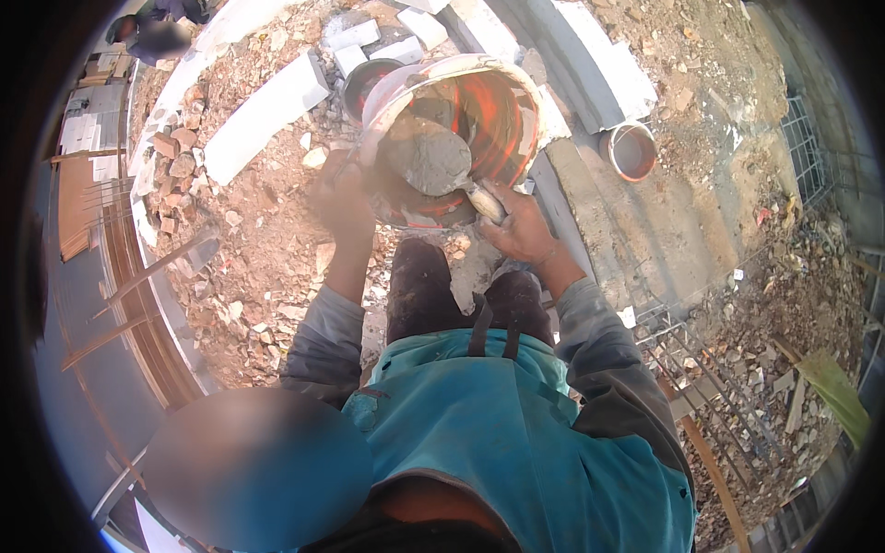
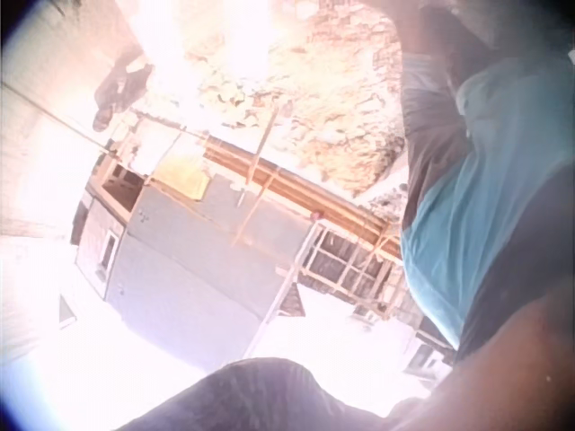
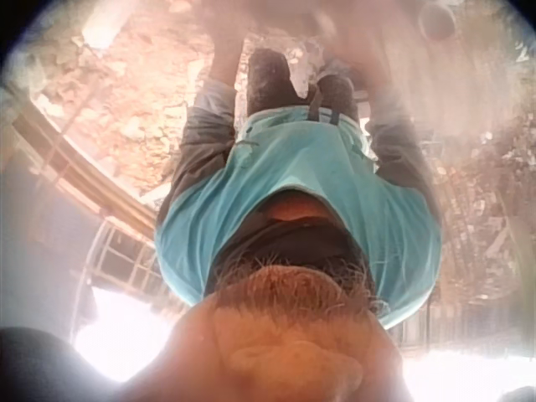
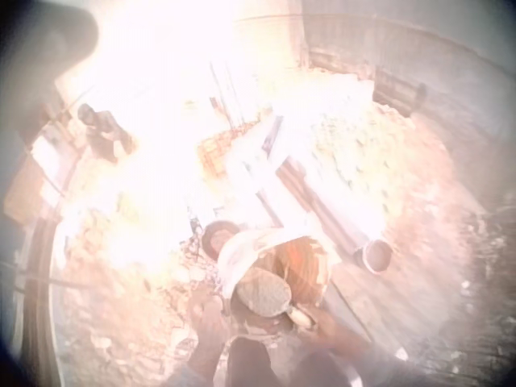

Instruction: The person scoops cement from a bucket using a trowel and applies it to a concrete wall surface. They repeatedly smooth the cement on the wall and scrape excess material back into the bucket.

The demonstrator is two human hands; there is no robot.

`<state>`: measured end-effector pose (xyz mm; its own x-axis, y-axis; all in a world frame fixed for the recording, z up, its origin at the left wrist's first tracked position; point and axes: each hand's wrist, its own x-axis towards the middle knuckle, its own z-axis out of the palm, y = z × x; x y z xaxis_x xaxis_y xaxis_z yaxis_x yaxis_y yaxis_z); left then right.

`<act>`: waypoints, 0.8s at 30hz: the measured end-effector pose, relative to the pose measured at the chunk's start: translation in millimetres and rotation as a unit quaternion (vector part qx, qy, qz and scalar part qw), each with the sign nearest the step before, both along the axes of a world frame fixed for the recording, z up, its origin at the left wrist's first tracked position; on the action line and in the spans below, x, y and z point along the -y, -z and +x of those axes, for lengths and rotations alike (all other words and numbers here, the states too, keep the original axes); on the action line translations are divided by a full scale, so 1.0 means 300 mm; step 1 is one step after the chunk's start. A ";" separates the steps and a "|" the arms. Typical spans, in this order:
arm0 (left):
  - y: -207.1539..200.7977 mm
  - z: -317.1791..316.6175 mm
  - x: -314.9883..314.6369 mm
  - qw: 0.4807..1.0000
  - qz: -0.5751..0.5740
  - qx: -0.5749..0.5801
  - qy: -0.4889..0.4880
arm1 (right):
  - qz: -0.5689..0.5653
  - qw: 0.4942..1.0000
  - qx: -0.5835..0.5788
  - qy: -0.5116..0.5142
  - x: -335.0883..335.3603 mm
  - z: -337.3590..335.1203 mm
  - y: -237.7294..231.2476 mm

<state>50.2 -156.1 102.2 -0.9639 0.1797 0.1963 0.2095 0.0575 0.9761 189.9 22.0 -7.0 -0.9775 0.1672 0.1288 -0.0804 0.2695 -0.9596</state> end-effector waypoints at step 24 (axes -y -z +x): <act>1.295 0.119 0.242 0.881 -0.043 0.332 -0.334 | -0.375 0.808 0.356 0.281 -0.202 0.155 1.068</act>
